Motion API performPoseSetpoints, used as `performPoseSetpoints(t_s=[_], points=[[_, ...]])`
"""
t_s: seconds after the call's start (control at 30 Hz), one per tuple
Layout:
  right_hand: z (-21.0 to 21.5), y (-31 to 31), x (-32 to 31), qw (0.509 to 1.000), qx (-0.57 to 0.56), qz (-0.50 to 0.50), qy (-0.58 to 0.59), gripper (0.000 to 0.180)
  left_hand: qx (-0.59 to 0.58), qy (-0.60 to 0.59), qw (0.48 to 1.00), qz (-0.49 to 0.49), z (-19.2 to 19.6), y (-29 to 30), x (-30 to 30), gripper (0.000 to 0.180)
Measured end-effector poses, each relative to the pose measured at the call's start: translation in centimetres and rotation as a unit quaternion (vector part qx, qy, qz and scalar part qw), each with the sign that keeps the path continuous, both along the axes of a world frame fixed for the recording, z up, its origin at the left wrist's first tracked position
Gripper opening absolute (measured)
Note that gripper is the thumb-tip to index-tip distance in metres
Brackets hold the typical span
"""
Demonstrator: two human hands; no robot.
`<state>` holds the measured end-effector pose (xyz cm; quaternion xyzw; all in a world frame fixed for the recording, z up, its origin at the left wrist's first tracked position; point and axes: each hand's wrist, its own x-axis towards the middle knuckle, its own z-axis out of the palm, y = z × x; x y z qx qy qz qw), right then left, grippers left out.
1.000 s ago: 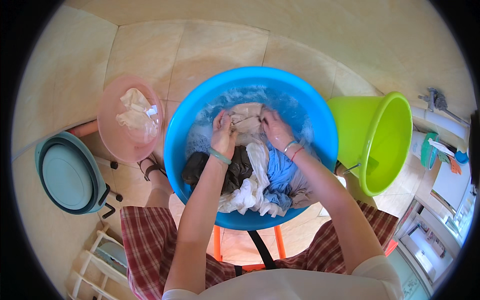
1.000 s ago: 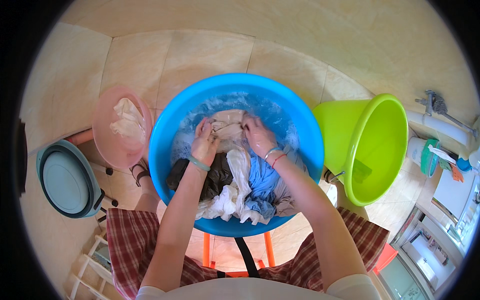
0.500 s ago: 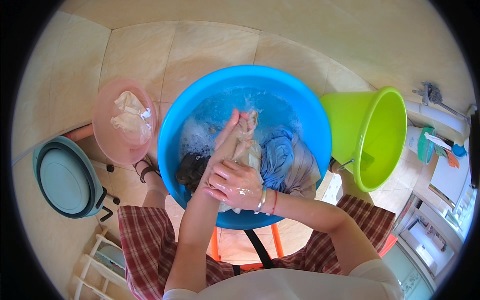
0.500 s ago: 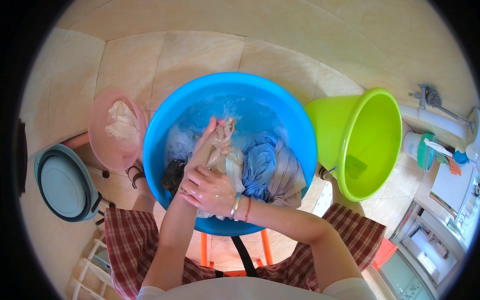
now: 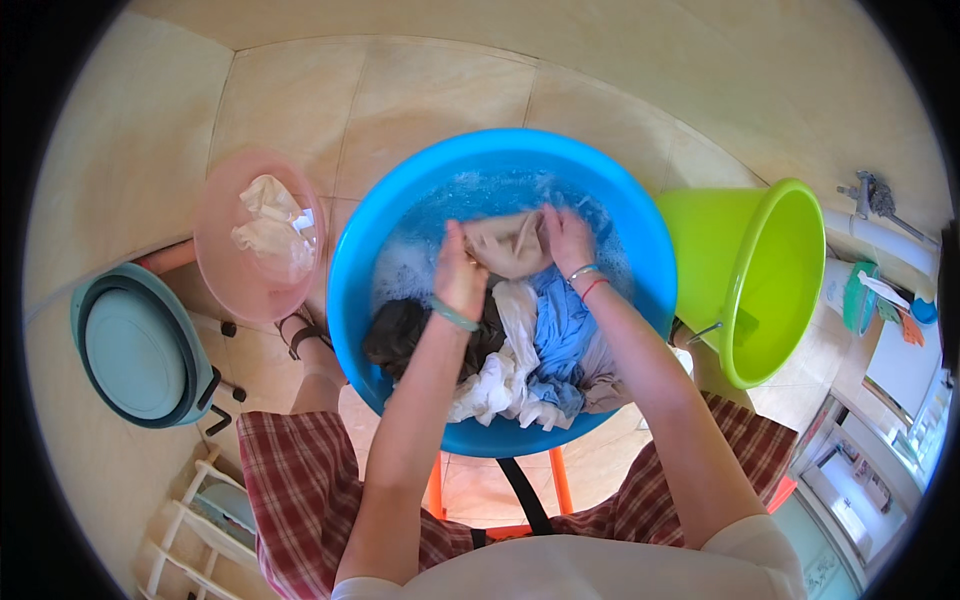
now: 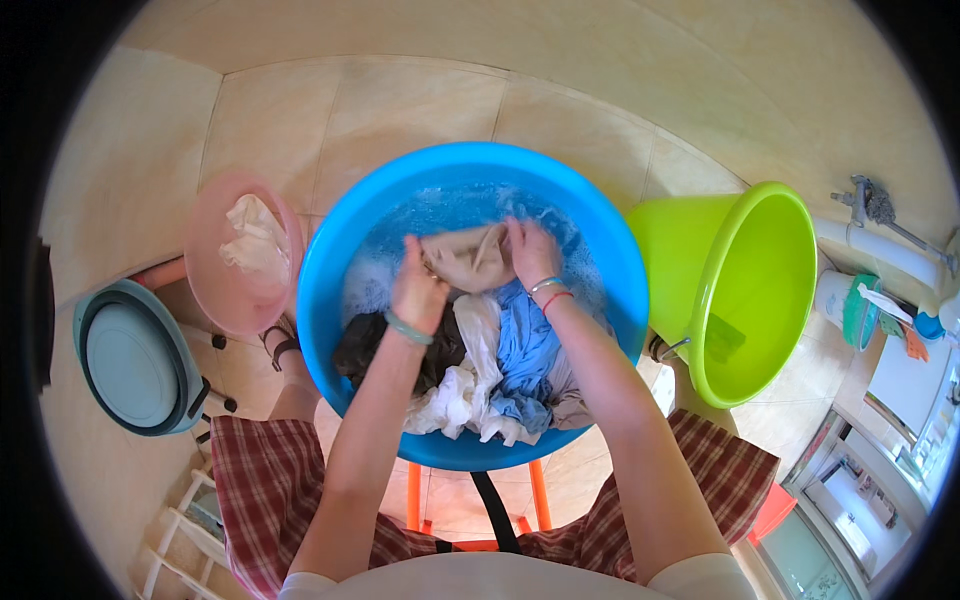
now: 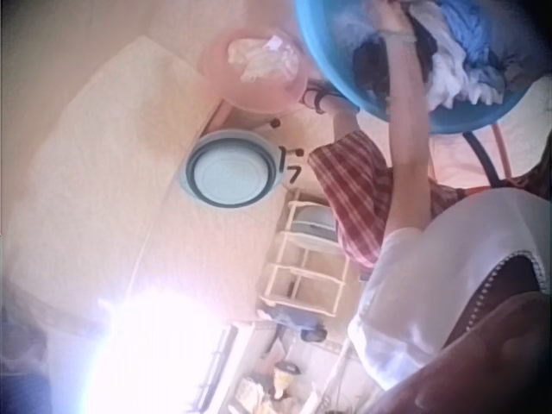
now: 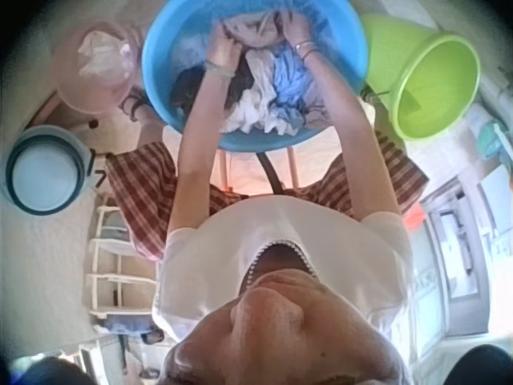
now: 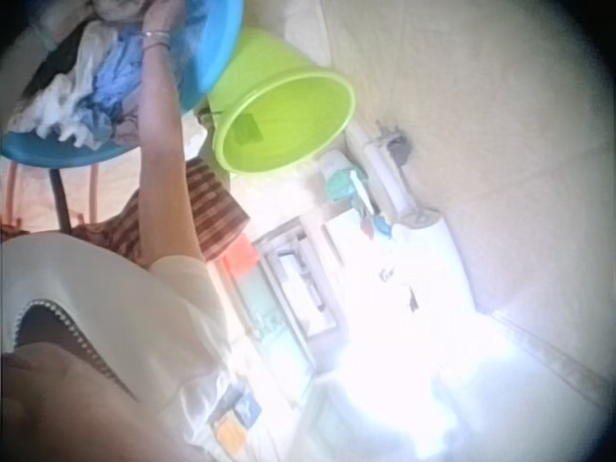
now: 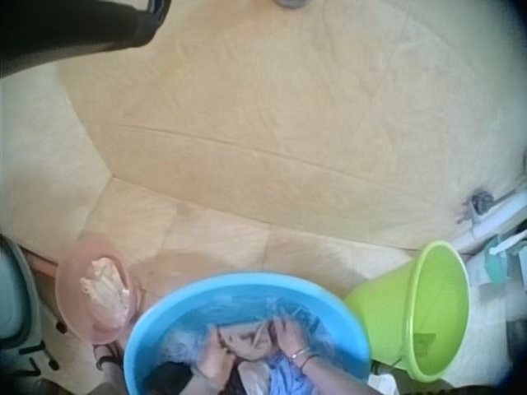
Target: The person sits on a small stool and hand-washes a pile of clothes in a blue basin filled with soapy water. They repeatedly submerge, agitate, and wring out various garments, including white and blue items, using both hands to scrub the fabric.
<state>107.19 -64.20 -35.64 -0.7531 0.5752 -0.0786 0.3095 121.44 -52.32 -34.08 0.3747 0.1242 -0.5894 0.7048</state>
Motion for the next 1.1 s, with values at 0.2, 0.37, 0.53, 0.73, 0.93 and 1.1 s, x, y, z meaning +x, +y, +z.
performPoseSetpoints(t_s=[0.2, 0.37, 0.53, 0.73, 0.93, 1.1], points=[[-0.4, 1.3, 0.1, 0.971, 0.044, 0.193, 0.131, 0.025, 0.070, -0.045, 0.995, -0.054, -0.8, 1.1, 0.9, 0.053], [2.7, 3.6, 2.7, 0.976, 0.013, 0.128, -0.176, 0.017, 0.040, 0.031, 0.995, -0.091, -0.5, -0.2, 1.1, 0.054], [14.0, 11.5, 3.7, 0.921, -0.066, 0.322, -0.210, 0.014, -0.064, 0.132, 0.977, -0.154, 1.6, -1.1, 0.2, 0.032], [15.0, 11.2, 5.4, 0.921, -0.192, 0.256, -0.224, 0.021, -0.128, 0.335, 0.932, -0.047, 0.7, 1.4, -2.1, 0.027], [6.3, 2.8, 1.0, 0.996, -0.070, 0.035, -0.049, 0.024, 0.090, 0.034, 0.994, -0.050, 7.3, 0.3, -4.3, 0.033], [7.9, 5.2, -1.4, 0.985, -0.114, 0.125, -0.040, 0.023, 0.103, -0.364, 0.914, -0.149, 1.4, 2.7, 0.0, 0.042]])
